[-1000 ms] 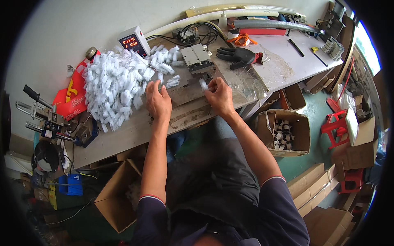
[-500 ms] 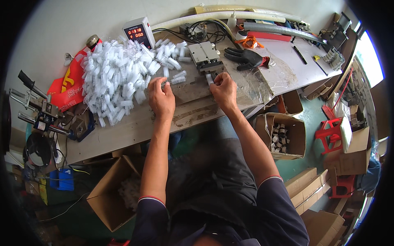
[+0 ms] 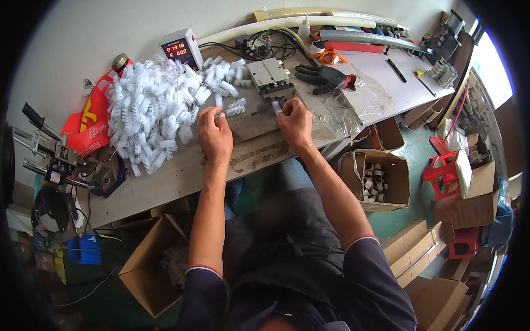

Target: The person assembles small white plastic components by hand, then uses a benchtop press to secure the parts together.

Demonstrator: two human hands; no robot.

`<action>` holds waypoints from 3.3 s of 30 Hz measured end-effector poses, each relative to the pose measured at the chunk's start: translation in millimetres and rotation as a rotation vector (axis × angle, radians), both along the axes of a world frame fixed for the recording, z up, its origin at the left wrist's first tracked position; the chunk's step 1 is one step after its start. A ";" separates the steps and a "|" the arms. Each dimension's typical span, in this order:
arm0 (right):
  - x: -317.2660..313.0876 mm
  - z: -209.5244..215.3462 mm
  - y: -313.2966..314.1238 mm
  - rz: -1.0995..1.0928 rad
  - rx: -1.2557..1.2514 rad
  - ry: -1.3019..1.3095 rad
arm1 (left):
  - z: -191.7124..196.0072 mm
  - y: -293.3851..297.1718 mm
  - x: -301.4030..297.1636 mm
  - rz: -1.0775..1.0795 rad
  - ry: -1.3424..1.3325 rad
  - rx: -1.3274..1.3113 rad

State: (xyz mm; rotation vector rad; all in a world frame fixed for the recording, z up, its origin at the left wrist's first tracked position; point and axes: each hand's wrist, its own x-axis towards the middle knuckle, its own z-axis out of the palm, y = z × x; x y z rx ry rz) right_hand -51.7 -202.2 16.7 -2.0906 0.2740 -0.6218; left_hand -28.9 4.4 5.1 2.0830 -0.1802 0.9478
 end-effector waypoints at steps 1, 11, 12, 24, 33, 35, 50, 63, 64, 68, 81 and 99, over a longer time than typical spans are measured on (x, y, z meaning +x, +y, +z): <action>0.1 0.6 0.3 -0.006 0.004 0.001 | 0.3 0.3 -0.2 0.007 -0.008 0.021; 7.3 0.0 -1.5 -0.005 0.048 0.007 | 2.1 -2.7 0.4 -0.001 -0.059 0.128; 8.1 -2.5 -2.8 -0.002 0.070 0.016 | 3.7 -5.2 -1.4 -0.004 -0.060 0.134; 2.8 -5.6 -0.9 -0.032 0.129 -0.062 | 8.8 -59.6 1.3 -0.255 -0.078 0.369; 2.8 -6.0 -2.0 -0.015 0.143 -0.086 | 4.9 -62.3 7.9 -0.242 -0.058 0.441; 3.3 -8.5 -3.5 0.003 0.212 -0.102 | 6.5 -62.5 3.7 -0.218 -0.097 0.420; -2.6 -11.6 -9.1 0.384 0.493 -0.136 | 4.3 -44.7 -9.6 -0.306 0.019 0.247; -7.3 -5.1 -10.6 0.380 0.612 -0.067 | 8.1 -46.2 -11.4 -0.335 -0.024 0.324; -7.2 -4.6 -9.7 0.393 0.565 -0.061 | 8.0 -47.2 -12.0 -0.345 -0.063 0.372; -6.6 -7.5 -7.2 0.527 0.339 -0.097 | 2.5 -48.4 -10.8 -0.366 -0.152 0.475; -6.5 -8.1 -2.6 0.422 0.129 -0.126 | 8.5 2.2 -0.9 0.136 0.204 0.335; -9.2 -5.1 -0.5 0.459 0.347 -0.010 | 4.0 -34.7 -29.5 -0.239 0.097 -0.069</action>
